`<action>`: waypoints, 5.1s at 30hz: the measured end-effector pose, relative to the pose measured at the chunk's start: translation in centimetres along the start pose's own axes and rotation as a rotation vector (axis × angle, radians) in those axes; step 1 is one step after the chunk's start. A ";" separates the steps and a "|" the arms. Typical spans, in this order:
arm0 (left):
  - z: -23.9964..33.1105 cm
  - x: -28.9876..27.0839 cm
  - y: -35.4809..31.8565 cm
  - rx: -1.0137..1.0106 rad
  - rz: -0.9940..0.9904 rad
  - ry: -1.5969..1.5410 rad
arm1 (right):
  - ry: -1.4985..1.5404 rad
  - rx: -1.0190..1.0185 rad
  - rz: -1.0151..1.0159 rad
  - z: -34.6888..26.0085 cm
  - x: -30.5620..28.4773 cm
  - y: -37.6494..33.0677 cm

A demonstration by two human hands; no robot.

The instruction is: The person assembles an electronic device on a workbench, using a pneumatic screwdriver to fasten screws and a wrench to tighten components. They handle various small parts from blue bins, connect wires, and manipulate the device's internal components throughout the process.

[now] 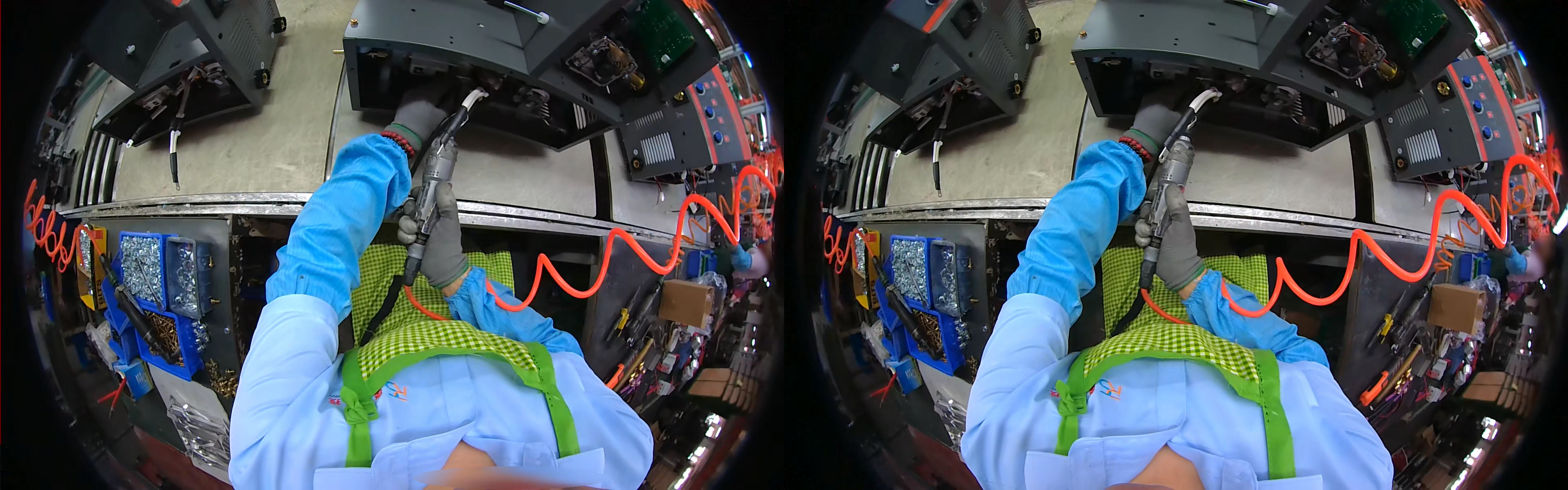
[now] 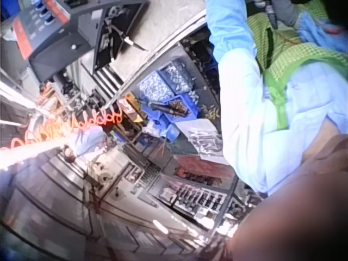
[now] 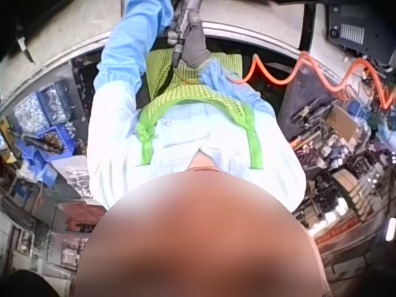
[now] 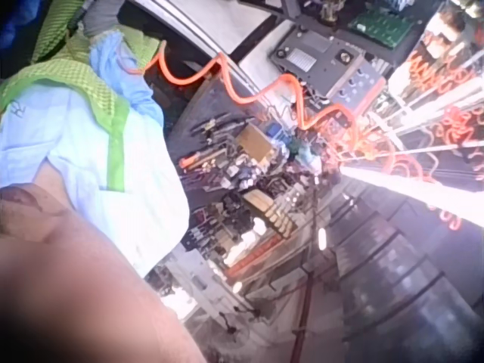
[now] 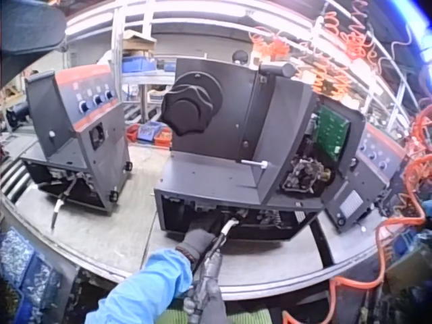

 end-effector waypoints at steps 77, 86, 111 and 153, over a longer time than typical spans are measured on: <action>1.7 -3.0 0.0 0.319 0.436 -0.002 | 0.074 0.171 -0.133 -6.7 -4.4 -0.7; 1.0 -9.3 -8.6 -0.051 0.465 -0.875 | 0.134 0.234 -0.194 -7.3 -5.4 0.0; -12.5 -14.7 -73.0 -1.387 0.218 0.161 | -0.017 0.155 -0.257 -6.6 -4.8 -1.7; 13.8 -3.9 -14.9 -0.350 0.109 -1.824 | -0.633 0.014 -0.056 -11.1 -18.6 -16.0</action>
Point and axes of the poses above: each hand's wrist, its own y-axis towards the middle knuckle, its own x-axis out of the palm, z = x × y, the point moved 10 cm from there along y, towards the middle knuckle, and after that the axes turned 8 degrees about z, right-handed, at the moved point
